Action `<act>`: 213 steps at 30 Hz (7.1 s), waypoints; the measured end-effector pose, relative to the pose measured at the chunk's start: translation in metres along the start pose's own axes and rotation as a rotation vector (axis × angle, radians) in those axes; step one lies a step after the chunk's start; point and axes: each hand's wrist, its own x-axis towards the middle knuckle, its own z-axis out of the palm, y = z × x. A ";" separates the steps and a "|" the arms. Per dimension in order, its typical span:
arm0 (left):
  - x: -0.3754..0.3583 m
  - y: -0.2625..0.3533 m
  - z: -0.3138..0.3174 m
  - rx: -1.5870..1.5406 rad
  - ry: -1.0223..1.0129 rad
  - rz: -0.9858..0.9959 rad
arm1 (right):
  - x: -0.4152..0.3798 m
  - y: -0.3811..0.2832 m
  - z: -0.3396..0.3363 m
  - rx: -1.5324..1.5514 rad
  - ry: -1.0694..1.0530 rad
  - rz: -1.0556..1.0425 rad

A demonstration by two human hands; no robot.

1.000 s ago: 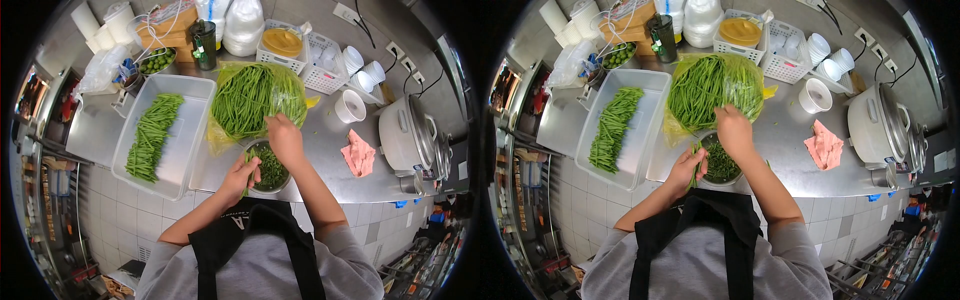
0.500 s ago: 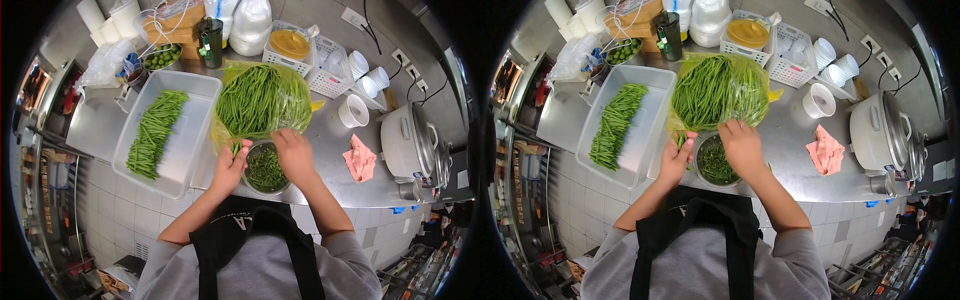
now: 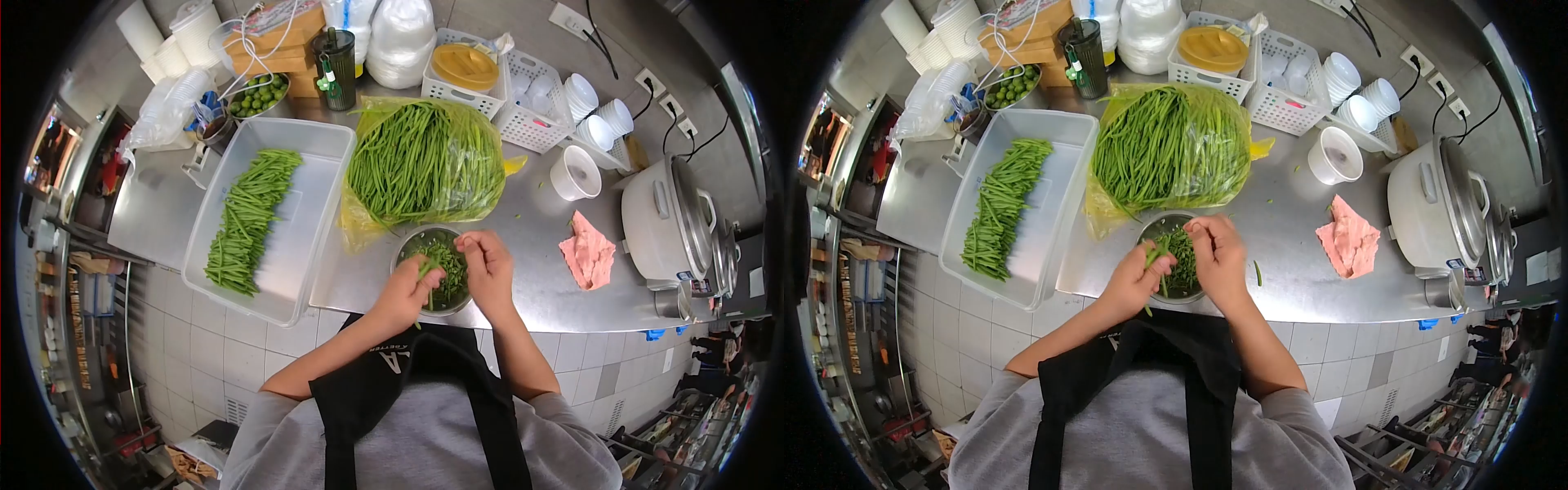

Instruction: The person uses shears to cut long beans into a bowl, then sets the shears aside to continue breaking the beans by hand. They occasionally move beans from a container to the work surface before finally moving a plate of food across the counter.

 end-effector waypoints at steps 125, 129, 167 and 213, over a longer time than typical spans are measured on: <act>-0.018 -0.008 -0.017 -1.000 0.346 -0.283 | 0.043 0.029 0.069 -0.728 -0.455 -0.431; -0.017 -0.014 -0.028 -0.984 0.375 -0.401 | 0.053 0.039 0.101 -1.037 -0.569 -0.333; 0.023 -0.011 -0.050 0.321 0.417 0.110 | 0.040 -0.029 0.051 -0.751 -0.392 -0.675; -0.022 0.012 -0.010 -1.100 -0.078 -0.620 | 0.098 0.042 0.049 -1.094 -0.211 -0.760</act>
